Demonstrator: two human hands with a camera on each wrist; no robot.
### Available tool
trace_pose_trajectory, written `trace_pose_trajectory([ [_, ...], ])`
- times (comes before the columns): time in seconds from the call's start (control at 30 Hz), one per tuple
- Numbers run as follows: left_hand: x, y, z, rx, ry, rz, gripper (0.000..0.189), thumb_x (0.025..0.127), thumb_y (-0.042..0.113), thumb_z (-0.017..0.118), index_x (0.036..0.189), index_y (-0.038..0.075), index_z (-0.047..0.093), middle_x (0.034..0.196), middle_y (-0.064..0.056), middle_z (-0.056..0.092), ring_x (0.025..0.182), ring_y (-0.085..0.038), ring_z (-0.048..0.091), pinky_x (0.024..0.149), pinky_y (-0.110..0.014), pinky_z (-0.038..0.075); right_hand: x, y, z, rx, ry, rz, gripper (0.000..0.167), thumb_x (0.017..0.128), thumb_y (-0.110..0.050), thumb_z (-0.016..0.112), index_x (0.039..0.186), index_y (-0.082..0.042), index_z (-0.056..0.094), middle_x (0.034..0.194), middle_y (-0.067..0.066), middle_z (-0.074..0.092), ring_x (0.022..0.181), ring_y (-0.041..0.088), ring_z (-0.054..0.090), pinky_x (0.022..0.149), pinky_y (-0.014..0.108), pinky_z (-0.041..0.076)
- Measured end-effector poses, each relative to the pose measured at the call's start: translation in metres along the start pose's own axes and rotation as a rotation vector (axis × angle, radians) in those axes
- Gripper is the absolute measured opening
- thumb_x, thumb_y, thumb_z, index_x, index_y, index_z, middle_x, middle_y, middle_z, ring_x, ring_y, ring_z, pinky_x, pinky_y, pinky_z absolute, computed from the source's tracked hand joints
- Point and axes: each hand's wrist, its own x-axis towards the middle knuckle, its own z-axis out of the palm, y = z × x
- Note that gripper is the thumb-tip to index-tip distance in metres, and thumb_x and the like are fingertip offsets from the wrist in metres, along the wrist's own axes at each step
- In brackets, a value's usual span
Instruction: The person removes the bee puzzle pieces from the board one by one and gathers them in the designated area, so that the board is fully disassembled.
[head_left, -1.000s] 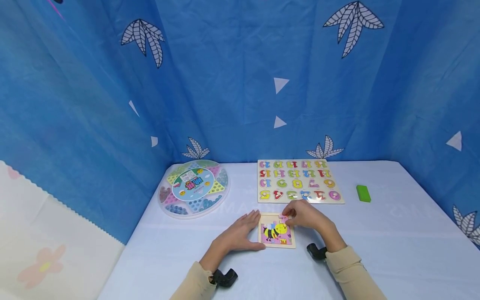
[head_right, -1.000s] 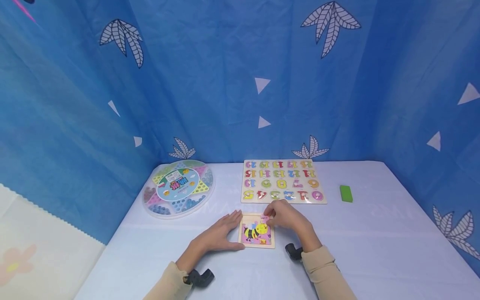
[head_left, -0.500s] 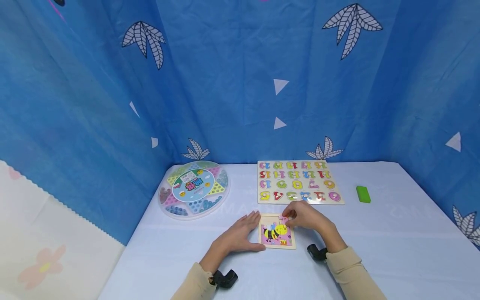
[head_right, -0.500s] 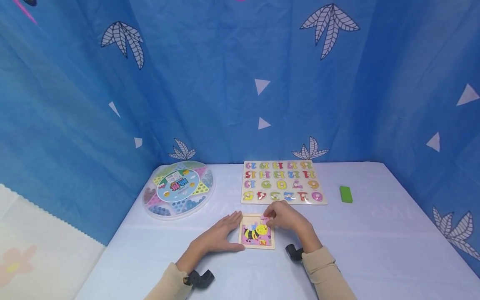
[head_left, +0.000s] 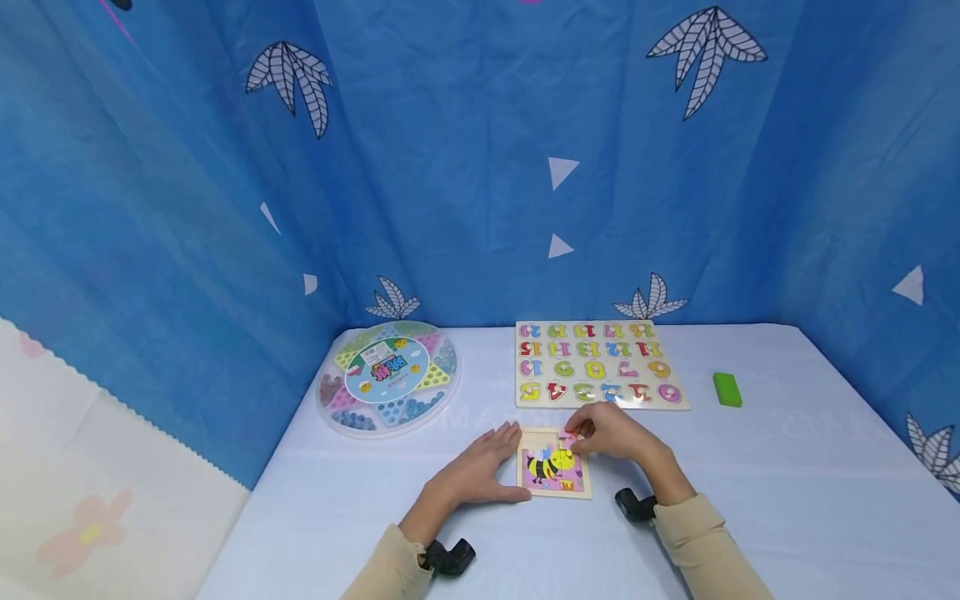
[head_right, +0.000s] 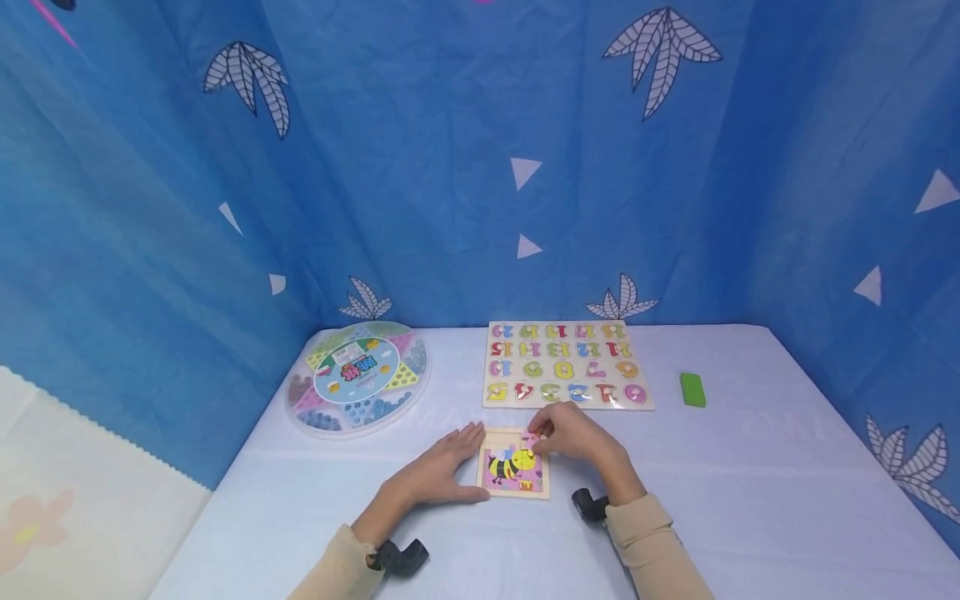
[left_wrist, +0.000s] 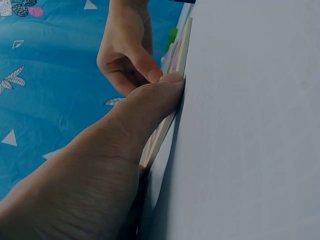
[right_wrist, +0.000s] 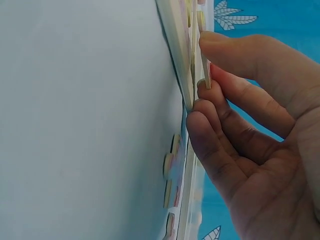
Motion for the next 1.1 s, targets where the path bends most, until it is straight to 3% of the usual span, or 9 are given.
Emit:
trace_pose_trajectory([
  [0.43, -0.001, 0.001, 0.0, 0.004, 0.009, 0.008, 0.101, 0.081, 0.068, 0.062, 0.154, 0.009, 0.026, 0.163, -0.003, 0.021, 0.152, -0.019, 0.018, 0.124, -0.04, 0.02, -0.003, 0.009, -0.005, -0.001, -0.015, -0.004, 0.023, 0.074, -0.017, 0.084, 0.094, -0.012, 0.074, 0.085, -0.005, 0.067, 0.076, 0.012, 0.055, 0.067, 0.021, 0.051],
  [1.1, 0.001, -0.001, 0.0, 0.008, 0.002, -0.009, 0.101, 0.08, 0.069, 0.061, 0.155, 0.011, 0.025, 0.164, 0.001, 0.02, 0.153, -0.016, 0.015, 0.125, -0.038, 0.018, -0.023, 0.03, -0.031, -0.02, 0.012, -0.064, 0.023, 0.076, -0.012, 0.081, 0.097, -0.008, 0.074, 0.089, -0.002, 0.069, 0.077, 0.012, 0.056, 0.065, 0.018, 0.052],
])
